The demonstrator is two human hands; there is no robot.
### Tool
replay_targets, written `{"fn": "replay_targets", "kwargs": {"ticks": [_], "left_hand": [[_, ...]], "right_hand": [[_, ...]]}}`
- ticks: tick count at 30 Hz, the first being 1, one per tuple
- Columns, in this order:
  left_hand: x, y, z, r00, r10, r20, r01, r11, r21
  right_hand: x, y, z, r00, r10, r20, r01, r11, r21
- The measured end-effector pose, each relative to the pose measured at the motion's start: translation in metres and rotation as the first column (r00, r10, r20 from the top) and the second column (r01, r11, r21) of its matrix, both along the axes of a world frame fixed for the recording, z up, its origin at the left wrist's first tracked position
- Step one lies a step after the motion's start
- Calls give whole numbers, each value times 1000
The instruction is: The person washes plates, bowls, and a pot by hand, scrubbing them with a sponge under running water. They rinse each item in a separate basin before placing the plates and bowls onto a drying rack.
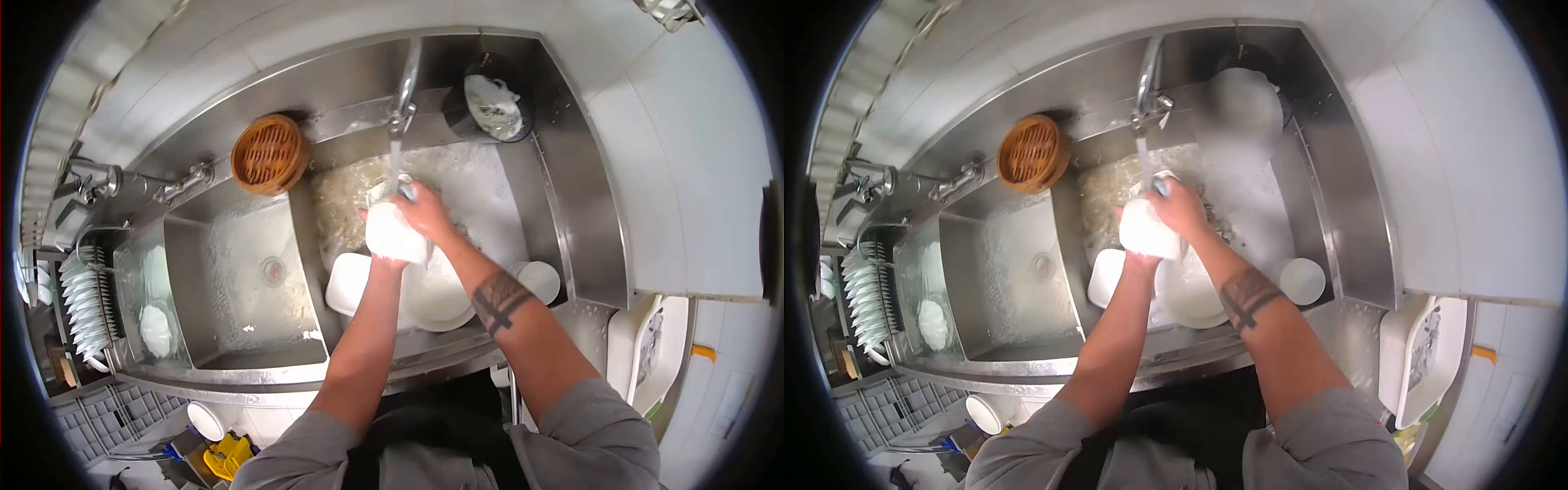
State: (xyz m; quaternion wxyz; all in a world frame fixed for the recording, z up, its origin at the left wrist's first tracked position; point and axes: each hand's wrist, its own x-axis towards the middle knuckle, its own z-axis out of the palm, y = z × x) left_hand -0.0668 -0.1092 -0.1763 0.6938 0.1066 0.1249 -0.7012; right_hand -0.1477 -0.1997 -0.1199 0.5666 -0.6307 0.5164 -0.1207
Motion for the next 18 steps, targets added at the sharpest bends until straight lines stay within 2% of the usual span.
{"fn": "replay_targets", "kwargs": {"ticks": [2,3,4,5,6,7,8,9,10,11,12,13,14,15,17,18], "left_hand": [[35,-10,-87,994,35,106,-44,996,76],[47,-10,-114,826,30,563,-172,964,201],[57,-8,-115,492,-181,852,-325,869,372],[74,1,-115,-135,-622,771,-463,728,505],[80,14,-95,-137,-620,772,-467,728,502],[83,33,-76,53,-512,857,-340,798,498],[84,57,-57,256,-405,878,-214,862,460],[85,74,-41,456,-303,837,-98,917,386],[73,78,-27,664,-167,729,-123,937,326],[76,80,-10,658,-177,732,-107,940,323],[79,76,9,798,-155,582,-7,964,267],[82,69,19,904,-155,398,81,977,195],[92,56,-13,826,-281,489,118,934,337],[96,64,-8,825,-288,485,127,933,338],[106,83,24,644,-228,730,-112,916,385],[106,94,41,588,-312,746,-80,896,437]], "right_hand": [[1,65,-21,986,-117,118,144,954,-264],[10,103,-24,964,-88,251,208,839,-504],[17,113,-19,962,-116,249,228,843,-487],[23,119,-13,958,-148,248,252,845,-472],[20,106,-4,988,-124,89,151,877,-457],[14,84,8,993,-96,-69,58,904,-423],[13,71,24,981,-96,-166,-7,848,-531],[18,64,13,951,-174,-254,-27,775,-631],[26,70,-2,945,-236,-229,-39,611,-790],[37,77,-20,935,-295,-195,-59,413,-909],[48,89,-54,938,-255,-237,-148,325,-934],[53,102,-58,963,73,-259,-247,625,-741],[59,115,-61,936,300,-187,-352,839,-415],[55,135,-55,950,247,-189,-306,852,-425],[34,134,-60,887,438,-148,-424,643,-638],[22,127,-51,917,317,-244,-390,574,-720]]}}
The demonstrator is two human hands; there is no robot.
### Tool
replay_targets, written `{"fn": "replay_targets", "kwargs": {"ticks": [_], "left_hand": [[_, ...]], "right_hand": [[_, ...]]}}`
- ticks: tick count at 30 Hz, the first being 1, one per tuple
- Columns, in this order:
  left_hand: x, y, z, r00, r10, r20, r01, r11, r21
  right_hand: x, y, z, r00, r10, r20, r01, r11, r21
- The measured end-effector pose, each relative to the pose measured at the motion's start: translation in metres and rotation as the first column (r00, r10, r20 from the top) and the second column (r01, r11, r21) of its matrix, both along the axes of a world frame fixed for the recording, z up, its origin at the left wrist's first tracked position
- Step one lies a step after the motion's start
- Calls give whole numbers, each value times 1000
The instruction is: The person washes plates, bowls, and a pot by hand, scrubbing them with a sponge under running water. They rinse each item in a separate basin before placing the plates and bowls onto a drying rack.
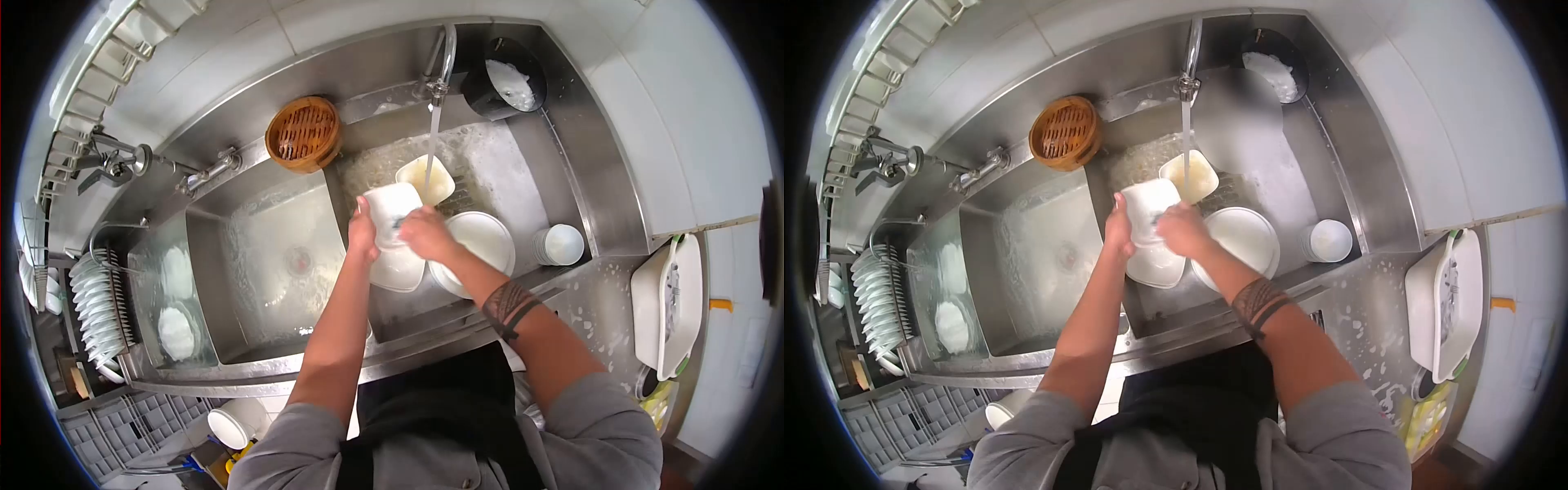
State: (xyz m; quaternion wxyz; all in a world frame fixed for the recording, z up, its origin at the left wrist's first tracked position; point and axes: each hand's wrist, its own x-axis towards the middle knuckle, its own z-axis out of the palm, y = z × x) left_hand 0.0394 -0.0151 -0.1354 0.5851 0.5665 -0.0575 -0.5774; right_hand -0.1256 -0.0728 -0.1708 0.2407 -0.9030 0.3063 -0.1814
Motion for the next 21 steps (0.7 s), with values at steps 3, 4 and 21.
{"fn": "replay_targets", "kwargs": {"ticks": [3,4,21], "left_hand": [[-22,-4,-30,953,-187,238,154,977,150],[-30,-11,-28,888,-201,414,148,977,156],[14,24,-69,-39,-725,688,245,661,710]], "right_hand": [[3,-14,8,969,-239,-55,231,965,-128],[17,-7,8,968,-246,-51,246,969,-3],[-115,-66,52,676,-617,402,-220,352,910]]}}
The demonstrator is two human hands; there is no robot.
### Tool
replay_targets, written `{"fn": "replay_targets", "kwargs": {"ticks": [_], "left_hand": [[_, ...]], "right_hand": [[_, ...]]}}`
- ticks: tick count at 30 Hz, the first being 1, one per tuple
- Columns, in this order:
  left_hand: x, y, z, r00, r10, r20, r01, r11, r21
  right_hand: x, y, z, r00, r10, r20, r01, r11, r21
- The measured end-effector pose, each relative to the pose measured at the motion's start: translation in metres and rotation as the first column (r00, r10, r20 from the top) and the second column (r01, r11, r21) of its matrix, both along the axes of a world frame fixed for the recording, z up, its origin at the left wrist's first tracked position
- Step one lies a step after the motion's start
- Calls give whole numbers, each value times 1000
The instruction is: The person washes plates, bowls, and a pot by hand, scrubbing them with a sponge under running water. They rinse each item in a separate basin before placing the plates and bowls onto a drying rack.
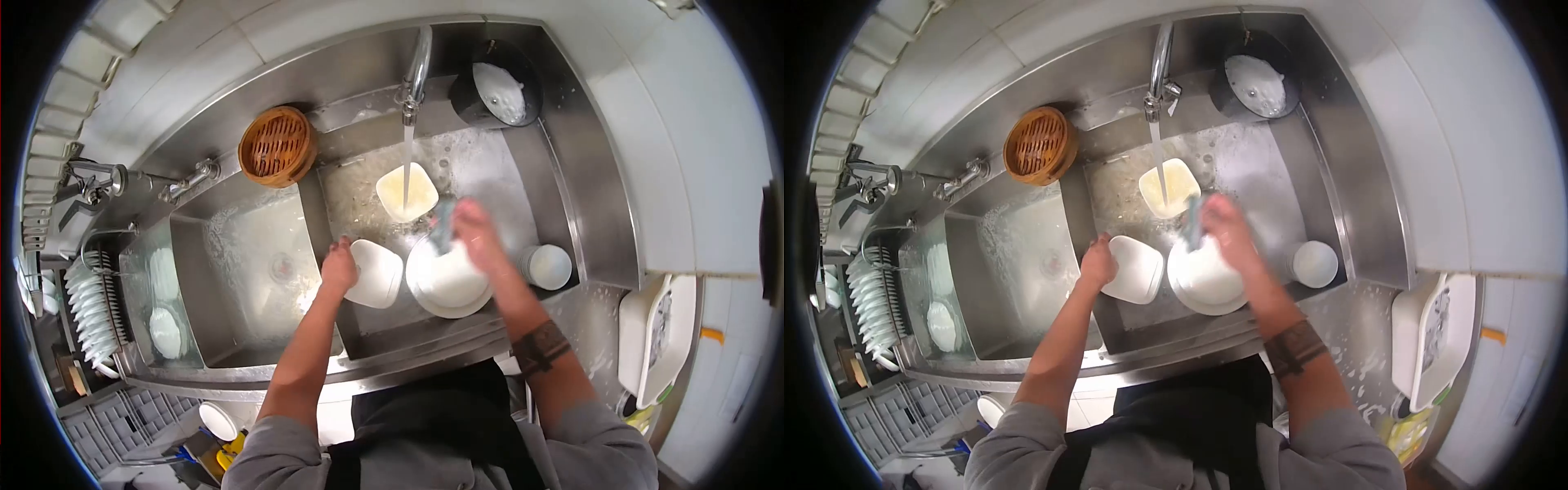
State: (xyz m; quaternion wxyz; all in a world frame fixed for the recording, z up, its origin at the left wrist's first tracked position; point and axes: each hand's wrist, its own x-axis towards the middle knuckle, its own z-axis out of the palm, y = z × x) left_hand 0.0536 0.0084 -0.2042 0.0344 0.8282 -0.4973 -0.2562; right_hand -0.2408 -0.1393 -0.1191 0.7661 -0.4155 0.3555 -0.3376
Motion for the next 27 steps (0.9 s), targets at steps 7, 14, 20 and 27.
{"fn": "replay_targets", "kwargs": {"ticks": [7,14,20,27], "left_hand": [[-81,-176,-18,874,428,-232,-445,895,-24],[-142,-264,-53,953,-226,203,203,971,130],[-52,-235,-143,461,-58,-886,-364,898,-248],[-136,-190,-5,-680,-659,-321,-645,746,-166]], "right_hand": [[-13,-226,134,489,-696,-525,-408,350,-843],[18,-317,38,-14,-417,-909,-802,547,-239],[-1,-222,131,715,-359,-600,-285,633,-720],[82,-77,31,691,-229,-685,-576,398,-714]]}}
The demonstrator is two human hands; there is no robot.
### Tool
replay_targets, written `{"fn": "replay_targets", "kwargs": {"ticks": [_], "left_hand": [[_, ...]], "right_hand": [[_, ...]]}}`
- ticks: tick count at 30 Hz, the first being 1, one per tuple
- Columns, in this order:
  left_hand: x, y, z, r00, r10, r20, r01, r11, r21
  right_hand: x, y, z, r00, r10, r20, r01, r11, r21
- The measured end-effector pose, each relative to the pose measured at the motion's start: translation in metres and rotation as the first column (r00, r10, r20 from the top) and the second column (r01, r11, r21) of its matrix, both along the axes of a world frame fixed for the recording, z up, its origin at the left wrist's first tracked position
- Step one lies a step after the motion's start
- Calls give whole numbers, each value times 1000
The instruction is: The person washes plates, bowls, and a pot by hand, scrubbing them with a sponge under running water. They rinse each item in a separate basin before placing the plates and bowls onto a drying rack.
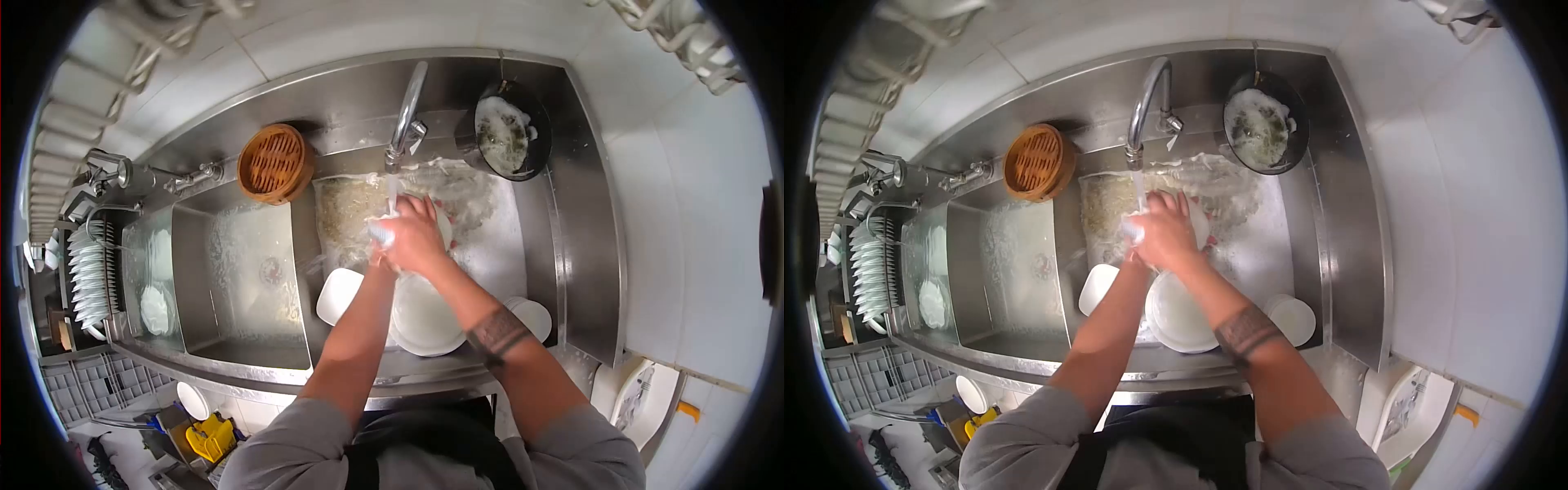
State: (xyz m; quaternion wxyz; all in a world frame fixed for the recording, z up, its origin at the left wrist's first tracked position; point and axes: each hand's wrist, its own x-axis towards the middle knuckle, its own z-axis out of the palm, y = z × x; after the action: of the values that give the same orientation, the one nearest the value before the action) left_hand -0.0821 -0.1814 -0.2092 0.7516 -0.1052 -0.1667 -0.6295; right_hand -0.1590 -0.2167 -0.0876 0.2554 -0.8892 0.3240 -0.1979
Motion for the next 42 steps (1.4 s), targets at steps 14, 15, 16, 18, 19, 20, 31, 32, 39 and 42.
{"fn": "replay_targets", "kwargs": {"ticks": [14,15,16,18,19,20,31,32,39,42], "left_hand": [[97,104,15,392,-271,879,-707,522,476],[86,108,31,389,-279,878,-696,535,478],[68,105,62,559,-291,777,-548,574,609],[57,98,51,845,-172,507,-321,596,737],[69,99,29,847,-174,503,-314,601,735],[91,104,9,838,-213,502,-327,540,775],[117,130,29,55,-380,923,-911,360,203],[129,139,37,-142,-461,876,-885,455,96],[142,166,31,-748,-585,313,-571,808,147],[139,189,-16,-691,-554,465,-647,760,-57]], "right_hand": [[12,45,22,920,-256,-297,387,720,576],[21,48,-25,921,-305,-242,356,912,203],[28,52,-49,928,-328,-179,287,932,-221],[60,84,-66,964,-232,-129,244,966,90],[66,89,-108,976,-195,95,173,963,206],[58,96,-94,976,-198,92,176,963,204],[7,127,-89,996,83,-33,-80,995,65],[-10,119,-66,974,119,-194,-109,992,62],[-83,-90,70,882,-407,235,467,818,-335],[-80,-127,106,819,-544,183,561,690,-457]]}}
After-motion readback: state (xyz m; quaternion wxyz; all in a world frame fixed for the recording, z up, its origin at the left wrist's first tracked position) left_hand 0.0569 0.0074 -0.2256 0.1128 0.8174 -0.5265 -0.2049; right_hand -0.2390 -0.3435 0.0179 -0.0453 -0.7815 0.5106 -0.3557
